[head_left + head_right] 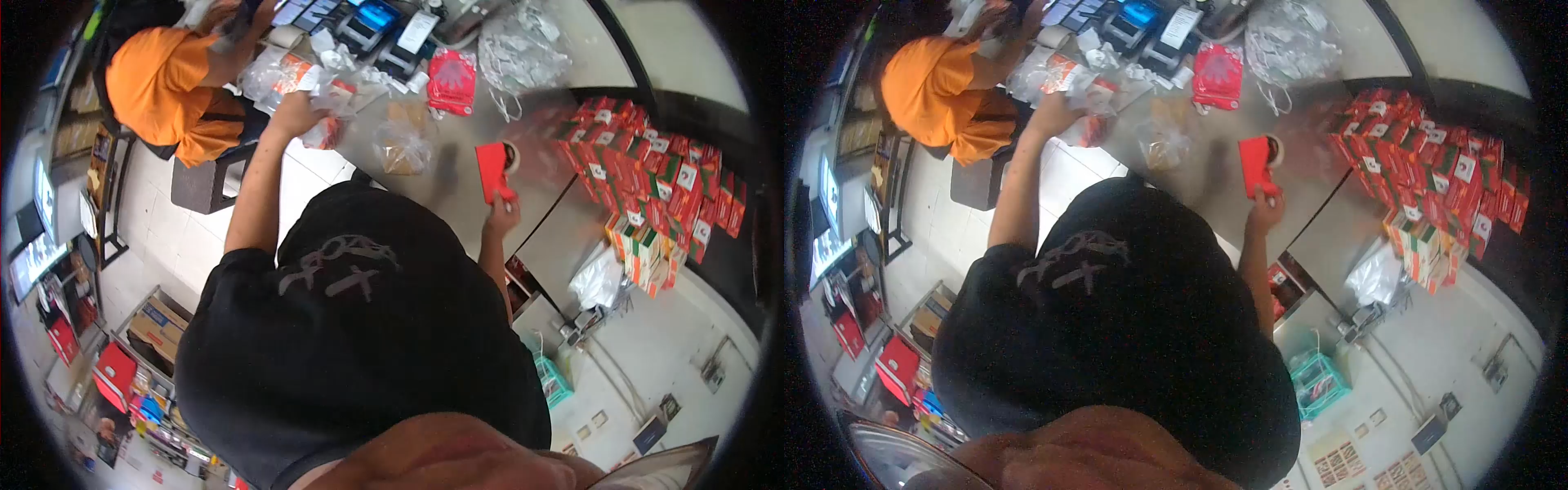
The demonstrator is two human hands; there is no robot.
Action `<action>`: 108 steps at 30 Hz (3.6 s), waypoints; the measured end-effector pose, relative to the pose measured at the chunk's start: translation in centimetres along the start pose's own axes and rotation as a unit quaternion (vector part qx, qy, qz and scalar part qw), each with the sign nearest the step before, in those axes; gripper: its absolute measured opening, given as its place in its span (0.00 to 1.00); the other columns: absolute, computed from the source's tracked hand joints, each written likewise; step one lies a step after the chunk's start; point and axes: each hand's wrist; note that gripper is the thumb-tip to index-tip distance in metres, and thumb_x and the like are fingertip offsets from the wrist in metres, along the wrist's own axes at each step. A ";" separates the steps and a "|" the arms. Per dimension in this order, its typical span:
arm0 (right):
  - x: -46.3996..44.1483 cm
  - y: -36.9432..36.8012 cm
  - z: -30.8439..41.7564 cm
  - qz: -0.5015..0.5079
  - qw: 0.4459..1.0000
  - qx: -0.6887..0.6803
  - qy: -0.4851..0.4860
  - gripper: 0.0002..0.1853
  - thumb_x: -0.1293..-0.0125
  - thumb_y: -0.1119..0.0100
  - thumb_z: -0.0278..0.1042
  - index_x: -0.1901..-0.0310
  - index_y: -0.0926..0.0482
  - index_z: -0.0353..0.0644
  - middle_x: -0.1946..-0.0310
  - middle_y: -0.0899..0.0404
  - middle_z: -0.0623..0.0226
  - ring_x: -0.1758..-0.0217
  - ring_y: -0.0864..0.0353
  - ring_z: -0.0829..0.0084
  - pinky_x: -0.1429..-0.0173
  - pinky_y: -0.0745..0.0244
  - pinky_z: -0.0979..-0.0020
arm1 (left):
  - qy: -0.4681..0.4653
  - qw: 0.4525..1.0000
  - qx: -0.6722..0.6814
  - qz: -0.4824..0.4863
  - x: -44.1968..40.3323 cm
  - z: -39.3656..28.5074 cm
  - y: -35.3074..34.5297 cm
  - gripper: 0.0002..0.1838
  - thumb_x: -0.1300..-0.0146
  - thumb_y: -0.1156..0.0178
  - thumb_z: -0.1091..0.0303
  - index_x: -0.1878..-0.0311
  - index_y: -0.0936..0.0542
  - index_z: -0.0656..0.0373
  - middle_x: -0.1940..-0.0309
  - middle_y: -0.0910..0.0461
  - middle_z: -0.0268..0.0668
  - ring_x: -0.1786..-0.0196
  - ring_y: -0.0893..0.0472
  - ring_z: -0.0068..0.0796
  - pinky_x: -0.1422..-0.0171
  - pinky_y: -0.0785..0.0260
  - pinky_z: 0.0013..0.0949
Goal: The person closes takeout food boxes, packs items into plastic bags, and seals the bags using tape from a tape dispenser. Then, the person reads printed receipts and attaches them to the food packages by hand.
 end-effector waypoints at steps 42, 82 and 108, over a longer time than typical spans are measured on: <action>-2.5 2.4 -14.2 0.324 0.781 0.533 0.036 0.14 0.36 0.29 0.46 0.61 0.11 0.43 0.76 0.19 0.71 0.76 0.20 0.75 0.74 0.31 0.66 | -0.342 0.838 -0.178 0.386 -1.9 -17.7 -38.3 0.40 0.39 0.38 0.70 0.23 0.39 0.60 0.53 0.16 0.53 0.50 0.14 0.51 0.48 0.22 0.50; -4.0 -23.7 -3.7 0.347 0.916 0.167 0.117 0.11 0.35 0.28 0.36 0.54 0.10 0.40 0.60 0.11 0.63 0.58 0.15 0.73 0.49 0.22 0.69 | -0.235 0.937 -0.257 0.012 -2.0 -3.2 -22.0 0.33 0.33 0.44 0.54 0.24 0.32 0.47 0.20 0.42 0.38 0.23 0.40 0.50 0.28 0.42 0.61; -5.0 -10.3 -0.4 0.160 0.890 0.427 -0.012 0.22 0.34 0.34 0.51 0.54 0.13 0.38 0.63 0.12 0.53 0.62 0.15 0.55 0.53 0.23 0.60 | -0.319 0.828 -0.446 0.117 -1.7 -8.7 -21.7 0.29 0.34 0.38 0.59 0.30 0.26 0.53 0.19 0.44 0.43 0.18 0.47 0.50 0.25 0.51 0.74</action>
Point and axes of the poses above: each hand's wrist, its own x-axis away from the middle knuckle, its own y-axis out of the back of the hand, z = x × y
